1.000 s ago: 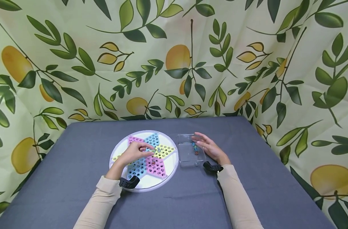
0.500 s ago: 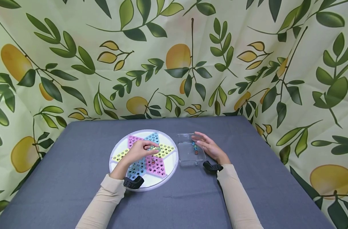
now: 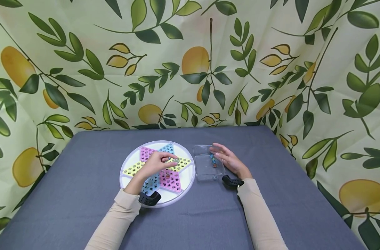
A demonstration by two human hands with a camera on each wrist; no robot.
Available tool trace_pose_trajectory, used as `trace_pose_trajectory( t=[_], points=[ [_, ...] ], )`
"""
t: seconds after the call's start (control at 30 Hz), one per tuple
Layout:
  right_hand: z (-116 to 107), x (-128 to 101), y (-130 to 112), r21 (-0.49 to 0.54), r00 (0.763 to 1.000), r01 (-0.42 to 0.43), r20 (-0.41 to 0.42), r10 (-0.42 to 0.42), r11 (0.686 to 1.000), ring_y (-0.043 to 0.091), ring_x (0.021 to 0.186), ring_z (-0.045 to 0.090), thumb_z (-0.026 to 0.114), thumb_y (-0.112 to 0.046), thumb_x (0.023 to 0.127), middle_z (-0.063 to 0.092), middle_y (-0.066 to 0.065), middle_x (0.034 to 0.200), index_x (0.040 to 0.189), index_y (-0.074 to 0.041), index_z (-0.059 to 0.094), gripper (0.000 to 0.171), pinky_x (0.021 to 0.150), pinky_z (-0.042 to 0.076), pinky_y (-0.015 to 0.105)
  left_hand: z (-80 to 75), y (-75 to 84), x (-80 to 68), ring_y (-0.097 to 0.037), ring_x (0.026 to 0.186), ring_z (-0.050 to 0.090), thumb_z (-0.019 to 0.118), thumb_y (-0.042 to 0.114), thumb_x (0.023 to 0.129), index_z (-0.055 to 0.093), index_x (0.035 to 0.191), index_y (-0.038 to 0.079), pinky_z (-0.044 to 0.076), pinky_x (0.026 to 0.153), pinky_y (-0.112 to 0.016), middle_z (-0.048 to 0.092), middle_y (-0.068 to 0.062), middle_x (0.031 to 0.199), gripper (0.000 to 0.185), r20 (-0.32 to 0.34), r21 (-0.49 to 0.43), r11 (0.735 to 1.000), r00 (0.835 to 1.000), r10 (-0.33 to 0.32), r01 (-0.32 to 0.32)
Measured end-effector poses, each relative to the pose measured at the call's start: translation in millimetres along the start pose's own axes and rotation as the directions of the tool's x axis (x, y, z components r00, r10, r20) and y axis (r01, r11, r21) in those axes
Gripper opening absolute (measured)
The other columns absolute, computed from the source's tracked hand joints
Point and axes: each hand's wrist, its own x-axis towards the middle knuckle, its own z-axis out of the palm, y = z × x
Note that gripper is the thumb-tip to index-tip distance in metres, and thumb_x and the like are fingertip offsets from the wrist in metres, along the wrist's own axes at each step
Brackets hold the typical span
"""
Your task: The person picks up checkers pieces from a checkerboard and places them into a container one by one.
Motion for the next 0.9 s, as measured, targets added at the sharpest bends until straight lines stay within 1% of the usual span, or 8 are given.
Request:
trace_pose_trajectory(
  t=[0.1,0.37,0.53,0.6,0.67,0.8,0.9],
  points=[
    [-0.3,-0.4,-0.5,-0.006,1.000,-0.005,0.001,0.005,1.000,0.042,0.146,0.018,0.049,-0.014,0.100,0.020,0.032,0.155,0.151,-0.001,0.019,0.061,0.099,0.041,0.008,2.1,2.1,1.3,-0.007,0.058,0.029,0.074,0.020,0.084,0.072,0.105,0.004,0.028,0.054,-0.018,0.031,0.004,0.064,0.027,0.005,-0.006,1.000,1.000,-0.016,0.016],
    [-1.0,-1.2,0.4,-0.009,1.000,-0.006,-0.004,0.006,1.000,0.032,0.146,0.029,0.051,-0.016,0.100,0.021,0.032,0.155,0.151,-0.002,0.020,0.061,0.099,0.041,0.008,8.9,5.1,5.2,-0.006,0.059,0.031,0.073,0.018,0.084,0.072,0.106,0.003,0.030,0.054,-0.017,0.033,0.004,0.064,0.027,0.032,-0.038,0.999,0.999,0.019,-0.018],
    [-1.1,-1.2,0.7,0.000,1.000,-0.007,-0.002,0.007,1.000,0.018,0.140,0.040,0.050,-0.015,0.100,0.021,0.032,0.155,0.151,-0.001,0.019,0.061,0.100,0.041,0.008,11.8,7.0,5.6,-0.006,0.058,0.031,0.072,0.019,0.085,0.072,0.106,0.003,0.030,0.053,-0.017,0.033,0.005,0.063,0.027,0.042,-0.040,0.999,0.999,0.030,-0.028],
    [-1.5,-1.4,0.7,-0.010,1.000,-0.010,-0.005,0.010,1.000,0.015,0.139,0.041,0.050,-0.016,0.100,0.021,0.032,0.155,0.151,-0.001,0.020,0.061,0.099,0.041,0.008,13.0,7.6,6.5,-0.006,0.058,0.030,0.073,0.019,0.084,0.072,0.106,0.004,0.029,0.053,-0.017,0.033,0.005,0.063,0.026,0.041,-0.035,0.999,0.999,0.028,-0.026],
    [-1.5,-1.3,0.3,-0.021,1.000,-0.014,-0.008,0.014,1.000,0.020,0.142,0.038,0.050,-0.017,0.100,0.023,0.030,0.155,0.151,-0.002,0.020,0.061,0.099,0.041,0.008,14.1,8.3,7.5,-0.005,0.057,0.030,0.073,0.019,0.084,0.073,0.105,0.005,0.028,0.053,-0.017,0.033,0.005,0.063,0.025,0.040,-0.028,0.999,0.999,0.028,-0.027],
    [-1.4,-1.3,-0.2,-0.033,1.000,-0.023,-0.012,0.023,0.999,0.036,0.147,0.024,0.050,-0.018,0.100,0.024,0.029,0.155,0.151,-0.003,0.021,0.061,0.098,0.040,0.007,17.0,8.7,9.1,-0.004,0.058,0.030,0.073,0.017,0.084,0.073,0.104,0.004,0.029,0.053,-0.017,0.033,0.005,0.063,0.024,0.040,-0.016,0.998,0.998,0.057,-0.056],
    [-1.4,-1.1,0.0,-0.037,1.000,-0.025,-0.009,0.025,0.999,0.042,0.147,0.019,0.050,-0.019,0.100,0.024,0.029,0.155,0.151,-0.003,0.020,0.061,0.098,0.040,0.007,19.4,9.0,10.4,-0.003,0.057,0.030,0.073,0.017,0.084,0.072,0.103,0.001,0.029,0.052,-0.017,0.032,0.005,0.062,0.025,0.047,-0.023,0.997,0.996,0.078,-0.077]
  ],
)
